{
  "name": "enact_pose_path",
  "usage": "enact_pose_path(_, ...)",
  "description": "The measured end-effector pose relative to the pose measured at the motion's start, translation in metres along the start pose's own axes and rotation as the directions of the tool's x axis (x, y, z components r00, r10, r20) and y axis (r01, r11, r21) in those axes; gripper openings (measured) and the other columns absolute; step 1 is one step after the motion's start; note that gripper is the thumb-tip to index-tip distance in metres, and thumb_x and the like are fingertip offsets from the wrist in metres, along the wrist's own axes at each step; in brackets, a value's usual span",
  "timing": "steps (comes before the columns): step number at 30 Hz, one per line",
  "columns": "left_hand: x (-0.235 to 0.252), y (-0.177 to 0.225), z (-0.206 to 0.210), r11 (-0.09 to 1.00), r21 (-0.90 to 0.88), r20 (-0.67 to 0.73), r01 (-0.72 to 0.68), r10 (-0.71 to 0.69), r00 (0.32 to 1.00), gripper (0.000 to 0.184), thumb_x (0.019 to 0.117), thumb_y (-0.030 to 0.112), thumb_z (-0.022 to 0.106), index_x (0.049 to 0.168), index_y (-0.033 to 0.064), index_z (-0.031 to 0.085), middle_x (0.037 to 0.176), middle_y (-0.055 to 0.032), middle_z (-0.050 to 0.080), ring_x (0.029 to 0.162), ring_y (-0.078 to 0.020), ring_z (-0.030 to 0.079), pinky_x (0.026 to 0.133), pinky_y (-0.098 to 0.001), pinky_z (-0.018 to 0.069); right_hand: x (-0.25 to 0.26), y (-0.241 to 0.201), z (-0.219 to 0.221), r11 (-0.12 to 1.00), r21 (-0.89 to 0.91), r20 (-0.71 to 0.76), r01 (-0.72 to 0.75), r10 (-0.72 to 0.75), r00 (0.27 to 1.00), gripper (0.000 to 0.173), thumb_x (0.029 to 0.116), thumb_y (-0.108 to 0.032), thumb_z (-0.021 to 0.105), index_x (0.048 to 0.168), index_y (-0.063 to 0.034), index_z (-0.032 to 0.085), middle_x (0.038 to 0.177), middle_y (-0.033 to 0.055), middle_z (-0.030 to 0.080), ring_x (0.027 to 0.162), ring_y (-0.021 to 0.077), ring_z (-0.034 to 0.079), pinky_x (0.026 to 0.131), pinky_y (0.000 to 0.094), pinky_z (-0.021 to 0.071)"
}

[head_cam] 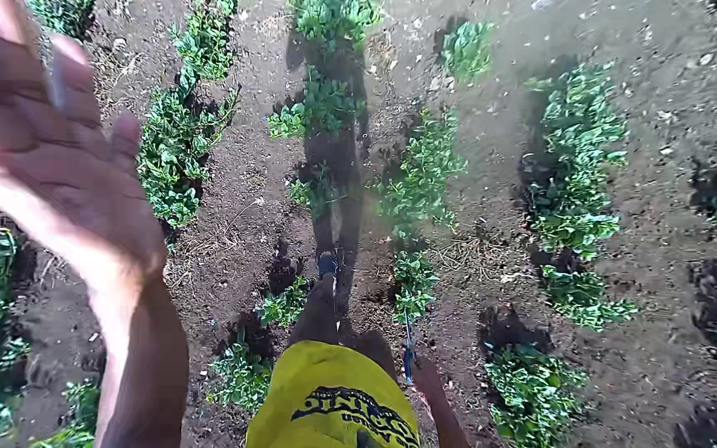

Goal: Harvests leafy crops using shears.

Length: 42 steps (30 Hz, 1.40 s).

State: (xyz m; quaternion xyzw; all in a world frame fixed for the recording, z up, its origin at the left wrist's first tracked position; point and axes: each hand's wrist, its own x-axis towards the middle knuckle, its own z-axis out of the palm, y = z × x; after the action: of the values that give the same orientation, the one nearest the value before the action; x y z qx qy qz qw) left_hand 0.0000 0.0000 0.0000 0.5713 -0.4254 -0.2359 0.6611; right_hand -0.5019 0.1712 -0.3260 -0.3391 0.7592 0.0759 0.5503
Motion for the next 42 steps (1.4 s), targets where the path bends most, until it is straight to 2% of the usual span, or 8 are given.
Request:
enact_pose_path(4,-0.07,-0.194,0.061,0.652,0.649,0.487,0.391,-0.752,0.445,0.06,0.1102,0.046,0.034,0.151,0.0035,0.047,0.149,-0.0194,0.053,0.135,-0.03,0.054,0.113,-0.0505,0.0427,-0.008,-0.011,-0.013,0.964,0.225,-0.036,-0.145,0.156,0.987,0.044,0.1116,-0.03,0.043,0.135,0.0047,0.058,0.121,0.0276,0.068,0.107,0.0404,0.069,0.092,0.0591,0.0551)
enact_pose_path(6,-0.117,-0.234,0.077,0.576,0.769,0.584,0.279,-0.809,0.059,0.057,0.1094,0.043,0.041,0.15,0.0032,0.048,0.149,-0.0212,0.052,0.138,-0.0312,0.052,0.117,-0.0505,0.0394,-0.01,-0.022,-0.018,0.886,0.404,-0.039,-0.229,0.267,0.963,0.045,0.1117,-0.033,0.042,0.135,0.0022,0.058,0.119,0.0239,0.07,0.103,0.037,0.07,0.088,0.0575,0.0563)
enact_pose_path(9,-0.15,-0.246,0.08,0.537,0.8,0.592,0.269,-0.781,-0.201,0.058,0.1103,0.04,0.041,0.151,-0.0014,0.045,0.155,-0.0244,0.044,0.146,-0.0346,0.042,0.123,-0.0499,0.0304,-0.014,-0.052,-0.032,0.823,0.487,-0.004,-0.292,0.337,0.942,0.047,0.1117,-0.038,0.041,0.137,-0.0014,0.056,0.117,0.0211,0.069,0.102,0.0339,0.069,0.086,0.0544,0.0558)
enact_pose_path(15,-0.063,-0.254,0.133,0.469,0.872,0.49,0.141,-0.845,-0.217,0.057,0.1115,0.044,0.031,0.15,0.0064,0.05,0.151,-0.0183,0.052,0.141,-0.0302,0.049,0.119,-0.0532,0.035,0.036,-0.104,-0.047,0.768,0.575,0.035,-0.281,0.321,0.947,0.049,0.1116,-0.04,0.041,0.139,-0.0024,0.056,0.123,0.0214,0.068,0.107,0.0346,0.069,0.089,0.0543,0.0564)
enact_pose_path(20,-0.001,-0.248,0.193,0.382,0.912,0.388,-0.15,-0.921,0.018,0.055,0.1085,0.046,0.036,0.141,0.005,0.053,0.134,-0.022,0.061,0.123,-0.0372,0.061,0.102,-0.0603,0.048,0.072,-0.156,-0.076,0.716,0.642,0.065,-0.275,0.307,0.95,0.048,0.1118,-0.039,0.041,0.141,-0.0028,0.054,0.124,0.0216,0.068,0.106,0.034,0.069,0.088,0.0538,0.0562)
enact_pose_path(23,0.03,-0.235,0.223,0.426,0.869,0.471,-0.251,-0.869,0.153,0.059,0.1063,0.049,0.039,0.143,0.0042,0.052,0.16,-0.0188,0.039,0.14,-0.0349,0.049,0.11,-0.0541,0.044,0.087,-0.183,-0.105,0.735,0.635,0.057,-0.24,0.266,0.962,0.047,0.1119,-0.036,0.041,0.14,0.0,0.054,0.124,0.0237,0.067,0.107,0.0356,0.069,0.089,0.054,0.0566)
enact_pose_path(30,0.104,-0.216,0.279,0.507,0.755,0.633,-0.415,-0.728,0.262,0.062,0.1039,0.051,0.044,0.144,0.0048,0.054,0.165,-0.0212,0.029,0.148,-0.0428,0.035,0.115,-0.0556,0.0385,0.121,-0.235,-0.155,0.622,0.739,0.041,-0.258,0.34,0.94,0.05,0.1115,-0.04,0.041,0.139,0.0003,0.054,0.12,0.0221,0.068,0.102,0.0322,0.069,0.086,0.0511,0.0562)
enact_pose_path(42,0.33,-0.355,0.412,0.485,0.748,0.477,-0.454,-0.867,-0.141,0.068,0.1063,0.058,0.032,0.156,0.0118,0.044,0.165,-0.0169,0.032,0.149,-0.0366,0.038,0.117,-0.0574,0.0345,0.172,-0.411,-0.184,0.431,0.772,0.163,-0.467,0.576,0.801,0.051,0.1127,-0.038,0.037,0.139,0.0023,0.052,0.124,0.0229,0.067,0.106,0.0344,0.067,0.087,0.0524,0.0545)
